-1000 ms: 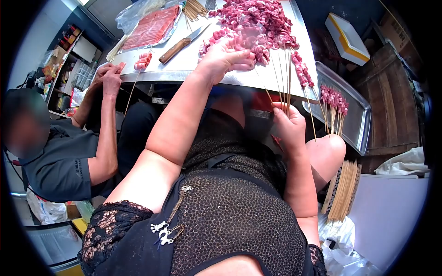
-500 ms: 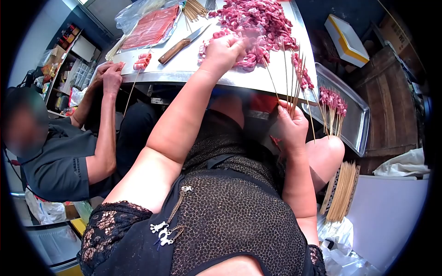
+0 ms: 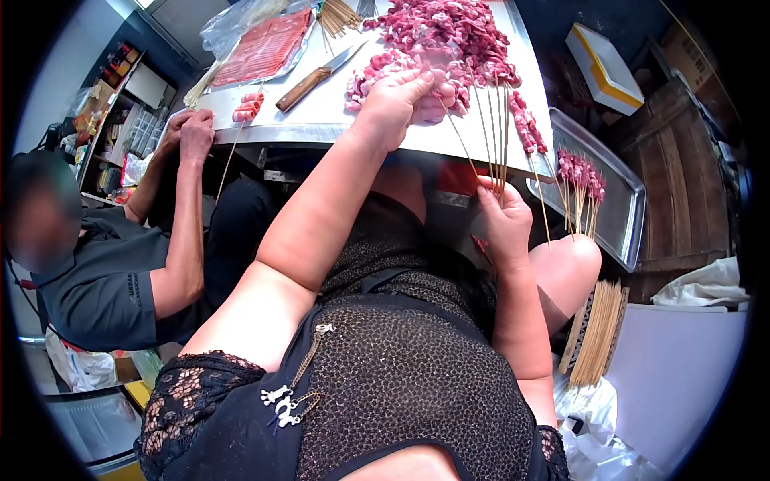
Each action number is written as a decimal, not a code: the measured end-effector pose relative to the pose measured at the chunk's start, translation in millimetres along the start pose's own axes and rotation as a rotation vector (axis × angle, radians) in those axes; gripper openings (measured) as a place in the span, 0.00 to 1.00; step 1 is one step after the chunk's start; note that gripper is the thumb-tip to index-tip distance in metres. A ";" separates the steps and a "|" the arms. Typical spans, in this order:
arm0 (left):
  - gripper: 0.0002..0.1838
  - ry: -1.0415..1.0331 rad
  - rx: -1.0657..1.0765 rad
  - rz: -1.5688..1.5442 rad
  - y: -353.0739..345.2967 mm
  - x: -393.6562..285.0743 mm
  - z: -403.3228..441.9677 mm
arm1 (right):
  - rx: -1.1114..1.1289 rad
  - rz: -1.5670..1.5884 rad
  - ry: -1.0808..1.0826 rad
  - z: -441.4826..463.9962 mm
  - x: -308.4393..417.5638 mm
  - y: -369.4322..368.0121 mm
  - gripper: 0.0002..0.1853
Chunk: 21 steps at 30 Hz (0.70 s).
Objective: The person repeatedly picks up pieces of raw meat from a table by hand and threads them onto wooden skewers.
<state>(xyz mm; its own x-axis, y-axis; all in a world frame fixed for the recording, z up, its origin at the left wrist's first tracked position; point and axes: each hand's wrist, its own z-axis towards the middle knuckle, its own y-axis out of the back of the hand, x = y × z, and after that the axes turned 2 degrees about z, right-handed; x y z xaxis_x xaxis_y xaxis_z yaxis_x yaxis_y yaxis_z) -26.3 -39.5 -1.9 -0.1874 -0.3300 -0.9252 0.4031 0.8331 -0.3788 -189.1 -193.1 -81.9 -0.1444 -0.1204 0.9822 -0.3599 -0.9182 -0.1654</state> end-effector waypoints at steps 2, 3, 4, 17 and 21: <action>0.14 -0.002 -0.015 -0.026 -5.0 0.3 -3.1 | -0.007 -0.007 0.005 -1.2 -0.8 -1.3 0.08; 0.13 -0.007 -0.031 -0.052 -7.4 -0.4 -4.8 | -0.005 0.001 0.018 -1.4 -1.8 -1.9 0.08; 0.13 -0.006 -0.032 -0.052 -9.7 -1.0 -6.9 | -0.003 0.009 0.030 -1.6 -2.4 -2.2 0.08; 0.15 0.097 0.151 -0.063 -0.4 -5.6 -9.9 | 0.036 0.002 0.043 -3.3 0.5 5.7 0.08; 0.15 0.096 0.194 -0.029 1.0 -6.6 -11.7 | 0.074 0.052 -0.051 -7.7 4.0 2.1 0.08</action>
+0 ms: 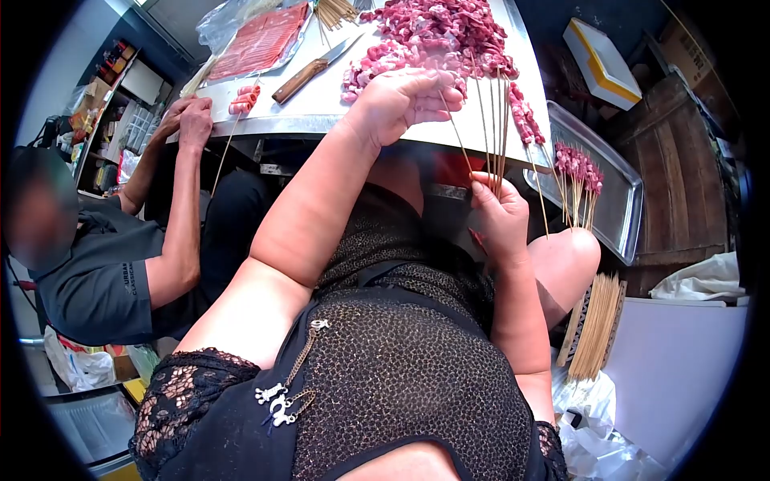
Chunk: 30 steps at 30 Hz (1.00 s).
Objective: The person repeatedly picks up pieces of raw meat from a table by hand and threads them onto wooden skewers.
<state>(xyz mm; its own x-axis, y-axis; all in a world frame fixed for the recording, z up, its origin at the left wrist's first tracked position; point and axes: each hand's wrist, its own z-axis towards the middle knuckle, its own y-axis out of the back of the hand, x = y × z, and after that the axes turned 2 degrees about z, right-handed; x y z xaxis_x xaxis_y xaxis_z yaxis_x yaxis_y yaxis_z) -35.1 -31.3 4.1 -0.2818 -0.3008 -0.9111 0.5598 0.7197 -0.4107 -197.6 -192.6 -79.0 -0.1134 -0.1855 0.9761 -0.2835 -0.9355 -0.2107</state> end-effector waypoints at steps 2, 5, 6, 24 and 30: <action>0.15 0.033 0.020 -0.007 -1.4 2.6 -1.9 | 0.032 0.160 -0.142 -1.0 -2.0 -1.8 0.08; 0.15 0.074 0.033 -0.039 -0.9 10.9 -2.8 | 0.031 0.176 -0.212 -3.3 9.4 -9.0 0.08; 0.15 0.081 0.028 -0.063 -0.6 14.2 -2.4 | 0.029 0.175 -0.214 -3.1 8.2 -9.9 0.08; 0.08 -0.495 -0.362 1.564 44.1 -12.1 15.2 | -0.086 0.201 -0.062 22.7 -0.5 -9.1 0.08; 0.12 -0.106 -0.347 1.935 29.9 -9.1 36.4 | -0.071 0.216 -0.064 23.8 -0.6 -12.1 0.08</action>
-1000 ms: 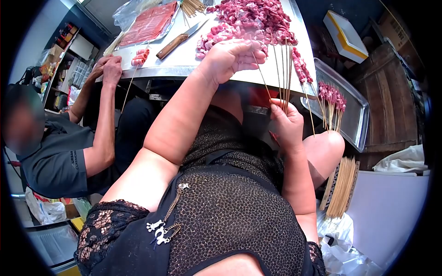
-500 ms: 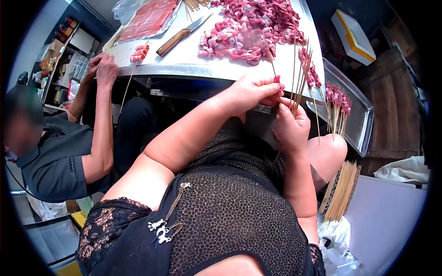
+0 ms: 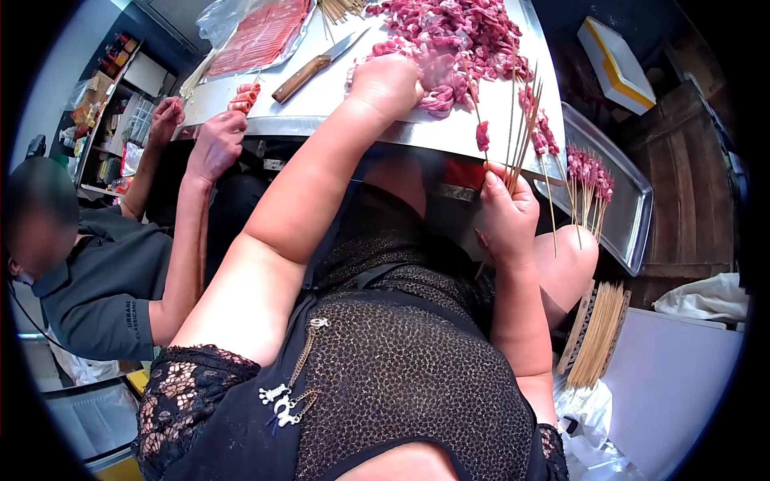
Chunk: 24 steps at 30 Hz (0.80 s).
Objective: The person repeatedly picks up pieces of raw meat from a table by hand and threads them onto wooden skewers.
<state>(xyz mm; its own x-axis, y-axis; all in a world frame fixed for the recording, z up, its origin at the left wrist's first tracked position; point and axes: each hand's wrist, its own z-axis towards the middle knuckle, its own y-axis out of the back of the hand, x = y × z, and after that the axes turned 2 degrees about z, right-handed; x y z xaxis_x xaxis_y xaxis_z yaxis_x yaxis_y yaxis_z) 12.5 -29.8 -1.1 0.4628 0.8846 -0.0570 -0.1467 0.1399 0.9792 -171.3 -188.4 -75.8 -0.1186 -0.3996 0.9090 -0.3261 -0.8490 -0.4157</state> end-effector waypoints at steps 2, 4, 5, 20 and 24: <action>0.11 -0.046 -0.013 -0.030 9.0 3.3 -4.8 | -0.006 0.001 0.007 -0.8 0.3 2.5 0.07; 0.11 0.009 0.004 -0.208 16.3 10.5 -7.6 | 0.029 0.022 -0.007 0.2 -1.2 5.1 0.08; 0.12 0.040 -0.072 -0.394 10.6 18.4 -9.8 | 0.023 0.002 -0.013 -0.5 -0.4 5.1 0.08; 0.10 0.222 0.023 -1.842 8.7 2.8 -22.5 | 0.083 -0.169 -0.074 -11.6 3.3 2.1 0.07; 0.11 0.249 0.112 -2.035 9.8 -2.8 -23.9 | 0.059 -0.171 -0.097 -12.0 3.5 7.5 0.08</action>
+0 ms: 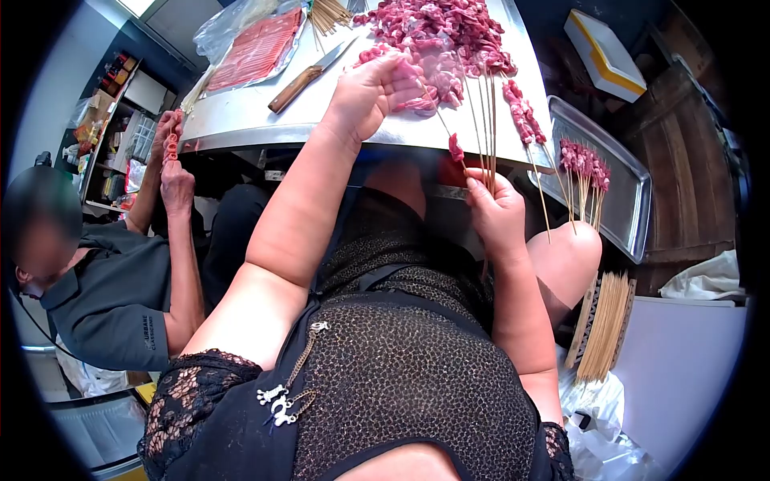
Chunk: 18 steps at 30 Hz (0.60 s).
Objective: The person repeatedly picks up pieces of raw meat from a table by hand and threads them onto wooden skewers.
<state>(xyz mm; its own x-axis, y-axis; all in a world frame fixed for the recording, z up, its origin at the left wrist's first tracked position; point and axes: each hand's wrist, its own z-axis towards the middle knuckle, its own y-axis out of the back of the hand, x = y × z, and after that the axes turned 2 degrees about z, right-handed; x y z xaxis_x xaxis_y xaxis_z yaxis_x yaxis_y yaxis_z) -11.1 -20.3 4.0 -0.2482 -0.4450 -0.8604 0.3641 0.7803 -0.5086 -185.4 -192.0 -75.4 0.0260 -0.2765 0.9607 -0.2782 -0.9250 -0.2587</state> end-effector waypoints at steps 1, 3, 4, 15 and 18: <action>0.11 -0.001 0.000 0.000 -1.3 2.5 0.5 | -0.003 0.004 0.018 0.0 -0.9 0.5 0.08; 0.11 -0.183 -0.095 0.242 -2.9 9.1 2.0 | 0.004 0.004 0.015 -3.6 2.9 0.7 0.08; 0.11 -0.184 -0.096 0.242 -1.4 8.9 3.5 | 0.008 0.004 0.012 -5.4 4.4 0.6 0.08; 0.09 -0.187 -0.107 0.110 -2.2 1.0 0.4 | 0.003 -0.004 0.008 -7.5 3.7 3.0 0.09; 0.10 -0.186 -0.105 0.125 -2.1 1.2 -0.6 | 0.006 -0.014 0.022 -8.6 4.5 2.3 0.08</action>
<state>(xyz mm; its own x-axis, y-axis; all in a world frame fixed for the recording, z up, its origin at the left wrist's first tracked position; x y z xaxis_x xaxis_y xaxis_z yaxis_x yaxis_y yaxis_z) -12.7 -22.2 4.1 -0.0339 -0.4080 -0.9124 0.2843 0.8712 -0.4001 -194.2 -193.1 -70.8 0.0087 -0.2576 0.9662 -0.2721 -0.9304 -0.2456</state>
